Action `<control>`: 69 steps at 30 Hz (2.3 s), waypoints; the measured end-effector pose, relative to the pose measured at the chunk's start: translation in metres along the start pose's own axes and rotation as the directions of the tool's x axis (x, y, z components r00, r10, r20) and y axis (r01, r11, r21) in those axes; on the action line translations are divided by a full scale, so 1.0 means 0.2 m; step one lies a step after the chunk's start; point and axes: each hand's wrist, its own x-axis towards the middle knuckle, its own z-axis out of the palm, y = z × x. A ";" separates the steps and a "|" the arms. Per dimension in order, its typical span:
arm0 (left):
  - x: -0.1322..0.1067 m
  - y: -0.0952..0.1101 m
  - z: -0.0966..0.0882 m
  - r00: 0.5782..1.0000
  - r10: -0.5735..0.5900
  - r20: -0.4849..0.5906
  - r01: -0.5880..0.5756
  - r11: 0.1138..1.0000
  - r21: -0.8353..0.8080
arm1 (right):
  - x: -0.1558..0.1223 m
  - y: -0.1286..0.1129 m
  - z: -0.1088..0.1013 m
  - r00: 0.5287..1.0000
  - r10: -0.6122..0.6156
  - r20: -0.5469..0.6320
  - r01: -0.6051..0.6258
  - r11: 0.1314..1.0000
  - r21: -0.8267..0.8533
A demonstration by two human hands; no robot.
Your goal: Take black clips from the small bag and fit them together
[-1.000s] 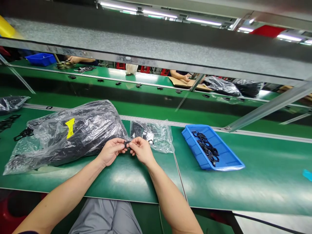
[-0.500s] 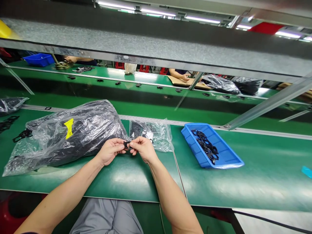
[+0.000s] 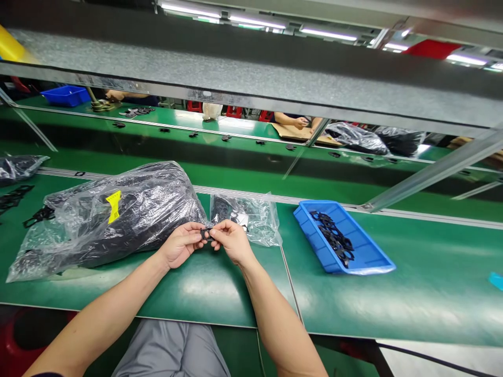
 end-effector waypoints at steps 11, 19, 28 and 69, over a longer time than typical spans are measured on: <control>0.01 0.01 0.00 0.998 0.054 -0.019 -0.053 0.998 0.038 | 0.01 -0.01 0.00 0.998 0.010 0.058 -0.011 1.000 0.023; 0.01 0.01 0.01 0.997 0.064 -0.053 -0.060 0.995 0.077 | 0.01 -0.01 -0.01 0.999 0.037 0.022 -0.038 0.998 0.057; 0.02 0.01 0.00 0.996 0.068 -0.054 -0.063 0.994 0.094 | 0.01 -0.01 0.00 0.997 0.079 0.004 -0.079 0.990 0.118; 0.02 0.00 -0.01 0.996 0.066 -0.054 -0.062 0.996 0.070 | 0.01 0.00 0.03 0.987 0.159 -0.012 -0.146 0.933 0.330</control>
